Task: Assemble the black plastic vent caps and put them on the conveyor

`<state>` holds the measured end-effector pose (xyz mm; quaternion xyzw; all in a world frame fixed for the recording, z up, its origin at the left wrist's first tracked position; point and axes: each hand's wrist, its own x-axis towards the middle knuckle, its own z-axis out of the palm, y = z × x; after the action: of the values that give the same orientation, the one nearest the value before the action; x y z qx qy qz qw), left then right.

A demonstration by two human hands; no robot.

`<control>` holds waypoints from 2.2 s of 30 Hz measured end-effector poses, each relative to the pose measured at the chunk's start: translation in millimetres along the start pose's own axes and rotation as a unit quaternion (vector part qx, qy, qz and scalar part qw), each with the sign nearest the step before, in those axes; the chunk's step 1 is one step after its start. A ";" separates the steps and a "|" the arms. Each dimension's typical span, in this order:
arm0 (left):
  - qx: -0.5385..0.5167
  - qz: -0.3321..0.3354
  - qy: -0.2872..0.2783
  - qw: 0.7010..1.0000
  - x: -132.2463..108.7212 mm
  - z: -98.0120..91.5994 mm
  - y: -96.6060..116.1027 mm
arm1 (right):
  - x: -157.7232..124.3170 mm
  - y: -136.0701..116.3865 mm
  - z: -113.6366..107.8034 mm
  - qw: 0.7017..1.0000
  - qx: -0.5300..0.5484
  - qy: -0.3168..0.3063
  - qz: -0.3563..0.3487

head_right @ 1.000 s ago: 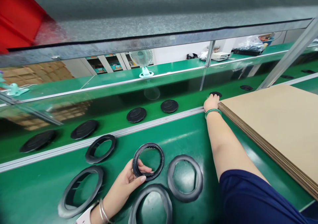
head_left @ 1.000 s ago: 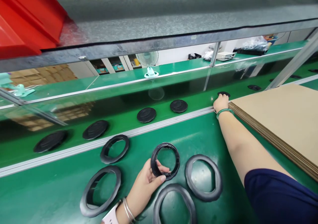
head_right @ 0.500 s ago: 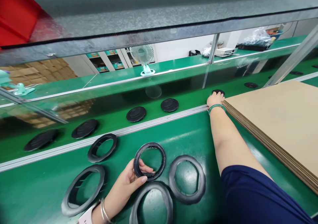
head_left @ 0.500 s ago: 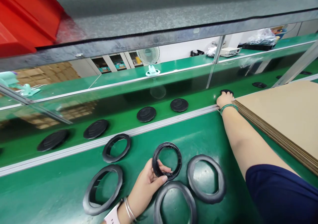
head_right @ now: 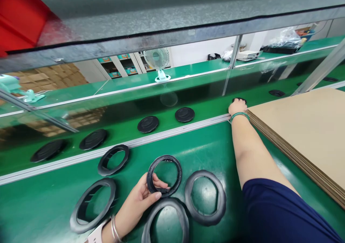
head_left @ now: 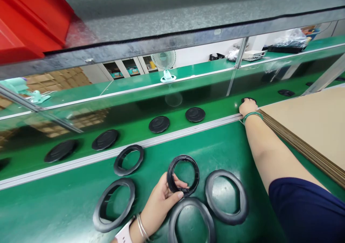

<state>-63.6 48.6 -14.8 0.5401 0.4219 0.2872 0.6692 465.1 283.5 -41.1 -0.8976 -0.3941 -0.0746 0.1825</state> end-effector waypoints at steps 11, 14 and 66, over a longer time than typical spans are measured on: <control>0.000 -0.004 0.008 1.000 -1.5 -0.4 -1.1 | 2.0 2.4 0.5 1.000 0.002 0.027 -0.004; 0.001 -0.006 0.008 1.000 -1.8 0.1 -0.1 | 3.1 2.4 1.2 1.000 -0.002 0.024 0.019; 0.017 0.088 0.102 0.991 7.7 1.4 -1.6 | -320.7 -116.5 -103.1 0.751 0.399 0.035 -0.525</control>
<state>-58.8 54.0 -18.2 0.5541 0.4434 0.3911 0.5861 163.1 97.9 -3.8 -0.3920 -0.7905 -0.0264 0.4698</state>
